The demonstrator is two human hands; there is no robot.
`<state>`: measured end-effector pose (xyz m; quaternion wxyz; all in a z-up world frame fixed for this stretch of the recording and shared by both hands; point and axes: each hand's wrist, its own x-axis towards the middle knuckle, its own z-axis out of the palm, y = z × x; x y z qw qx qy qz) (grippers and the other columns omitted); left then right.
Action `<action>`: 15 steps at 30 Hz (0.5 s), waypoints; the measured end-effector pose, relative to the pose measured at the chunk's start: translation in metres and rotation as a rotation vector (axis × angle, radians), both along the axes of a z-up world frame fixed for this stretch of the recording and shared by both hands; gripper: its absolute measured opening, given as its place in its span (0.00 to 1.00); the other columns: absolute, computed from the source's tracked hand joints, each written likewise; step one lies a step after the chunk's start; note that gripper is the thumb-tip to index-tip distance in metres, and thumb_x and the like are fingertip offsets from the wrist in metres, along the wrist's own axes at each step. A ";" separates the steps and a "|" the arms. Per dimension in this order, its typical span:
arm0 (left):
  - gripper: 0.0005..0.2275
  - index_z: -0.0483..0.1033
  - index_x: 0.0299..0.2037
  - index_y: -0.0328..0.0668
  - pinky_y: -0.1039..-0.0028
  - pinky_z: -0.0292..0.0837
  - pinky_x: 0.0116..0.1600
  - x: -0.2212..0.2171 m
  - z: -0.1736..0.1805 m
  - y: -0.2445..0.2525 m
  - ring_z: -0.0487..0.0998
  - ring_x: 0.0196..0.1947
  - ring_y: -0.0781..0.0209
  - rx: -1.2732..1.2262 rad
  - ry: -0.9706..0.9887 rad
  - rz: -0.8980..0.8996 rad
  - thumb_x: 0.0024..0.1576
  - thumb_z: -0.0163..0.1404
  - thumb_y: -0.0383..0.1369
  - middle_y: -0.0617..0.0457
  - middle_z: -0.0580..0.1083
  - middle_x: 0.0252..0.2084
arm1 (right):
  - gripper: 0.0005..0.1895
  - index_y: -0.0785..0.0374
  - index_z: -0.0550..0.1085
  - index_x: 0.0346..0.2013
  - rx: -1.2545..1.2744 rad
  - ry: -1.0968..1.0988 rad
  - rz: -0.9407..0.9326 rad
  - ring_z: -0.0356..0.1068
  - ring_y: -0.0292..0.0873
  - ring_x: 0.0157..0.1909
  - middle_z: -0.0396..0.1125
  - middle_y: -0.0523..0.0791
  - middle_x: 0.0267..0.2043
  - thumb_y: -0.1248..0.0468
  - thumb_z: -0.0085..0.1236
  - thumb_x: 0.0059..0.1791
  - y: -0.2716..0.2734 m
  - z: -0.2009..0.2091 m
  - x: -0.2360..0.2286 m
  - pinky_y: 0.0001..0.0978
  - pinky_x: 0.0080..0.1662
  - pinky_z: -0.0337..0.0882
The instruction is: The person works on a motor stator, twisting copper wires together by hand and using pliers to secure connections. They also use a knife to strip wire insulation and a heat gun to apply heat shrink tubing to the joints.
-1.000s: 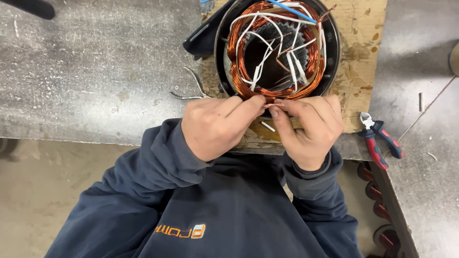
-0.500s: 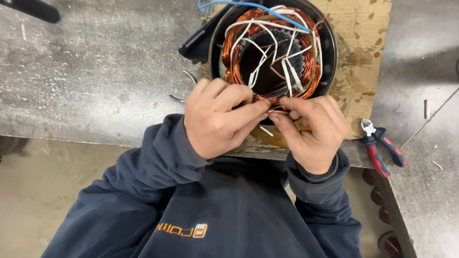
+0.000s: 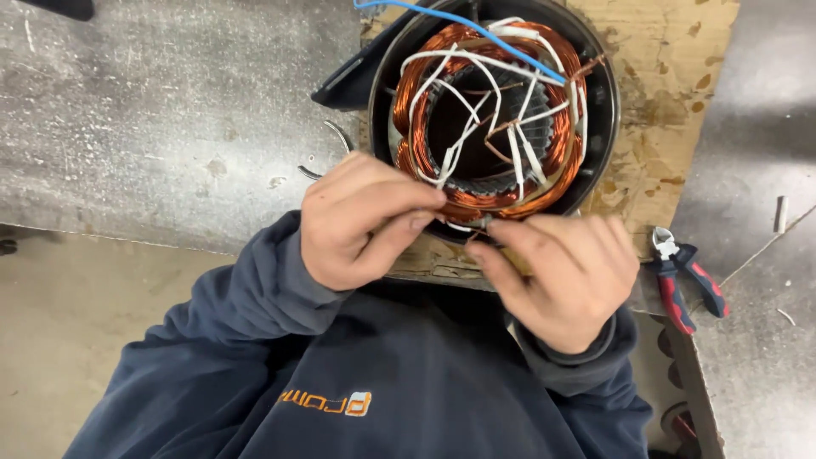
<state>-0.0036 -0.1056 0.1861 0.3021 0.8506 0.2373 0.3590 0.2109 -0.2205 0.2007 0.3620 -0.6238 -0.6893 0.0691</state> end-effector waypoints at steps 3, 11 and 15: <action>0.09 0.79 0.49 0.42 0.74 0.71 0.44 -0.002 0.005 0.006 0.79 0.37 0.60 -0.151 -0.041 -0.049 0.60 0.61 0.25 0.56 0.78 0.43 | 0.16 0.58 0.79 0.40 0.018 -0.116 -0.036 0.68 0.44 0.35 0.71 0.40 0.36 0.58 0.78 0.45 0.001 0.001 -0.012 0.39 0.40 0.62; 0.10 0.81 0.46 0.41 0.69 0.64 0.39 0.003 0.001 0.018 0.76 0.31 0.60 -0.015 -0.065 -0.167 0.55 0.65 0.27 0.58 0.77 0.33 | 0.11 0.60 0.79 0.37 0.023 -0.162 -0.119 0.69 0.44 0.35 0.72 0.41 0.36 0.62 0.76 0.49 0.005 0.001 -0.022 0.37 0.41 0.63; 0.11 0.81 0.47 0.41 0.68 0.64 0.40 0.001 -0.001 0.021 0.77 0.33 0.61 -0.010 -0.046 -0.215 0.56 0.64 0.27 0.59 0.78 0.35 | 0.09 0.62 0.78 0.34 0.005 0.072 -0.135 0.69 0.43 0.34 0.71 0.42 0.33 0.66 0.74 0.47 0.002 -0.010 -0.029 0.31 0.37 0.63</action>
